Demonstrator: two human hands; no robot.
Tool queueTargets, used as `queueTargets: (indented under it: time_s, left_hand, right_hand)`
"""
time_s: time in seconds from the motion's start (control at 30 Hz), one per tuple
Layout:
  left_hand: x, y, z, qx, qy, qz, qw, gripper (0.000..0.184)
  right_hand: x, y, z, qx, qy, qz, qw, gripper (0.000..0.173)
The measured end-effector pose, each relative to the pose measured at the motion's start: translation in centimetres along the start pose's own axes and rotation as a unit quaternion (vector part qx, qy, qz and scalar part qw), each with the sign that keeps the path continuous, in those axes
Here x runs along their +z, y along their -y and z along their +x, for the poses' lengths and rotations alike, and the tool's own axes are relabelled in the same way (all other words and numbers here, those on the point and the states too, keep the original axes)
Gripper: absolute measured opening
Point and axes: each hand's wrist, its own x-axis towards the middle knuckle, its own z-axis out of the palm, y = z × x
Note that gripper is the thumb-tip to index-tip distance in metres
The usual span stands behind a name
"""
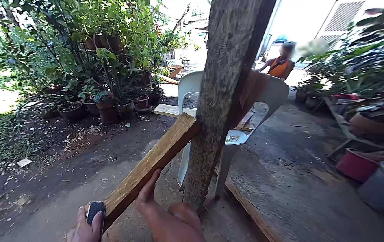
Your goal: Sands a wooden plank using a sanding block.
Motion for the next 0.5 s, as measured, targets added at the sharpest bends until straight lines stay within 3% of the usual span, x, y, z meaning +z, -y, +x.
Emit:
queueTargets:
  time_s: [0.07, 0.17, 0.27, 0.5]
  left_hand:
    - [0.2, 0.3, 1.4, -0.025, 0.002, -0.02, 0.999, 0.073]
    - [-1.5, -1.3, -0.3, -0.069, 0.049, -0.038, 0.996, 0.072]
    - [-1.0, -1.5, -1.9, -0.06, 0.032, -0.027, 0.997, 0.077]
    - [-1.3, -1.0, 0.9, -0.087, 0.063, -0.015, 0.994, 0.072]
  right_hand:
    - [0.0, 0.5, -0.7, -0.002, 0.008, -0.004, 1.0, 0.117]
    - [0.6, 1.7, -1.7, 0.001, 0.018, -0.009, 1.0, 0.115]
    - [1.4, 1.6, -1.4, -0.009, 0.007, -0.002, 1.0, 0.119]
    - [1.7, 1.6, -1.0, -0.02, -0.011, 0.012, 1.0, 0.096]
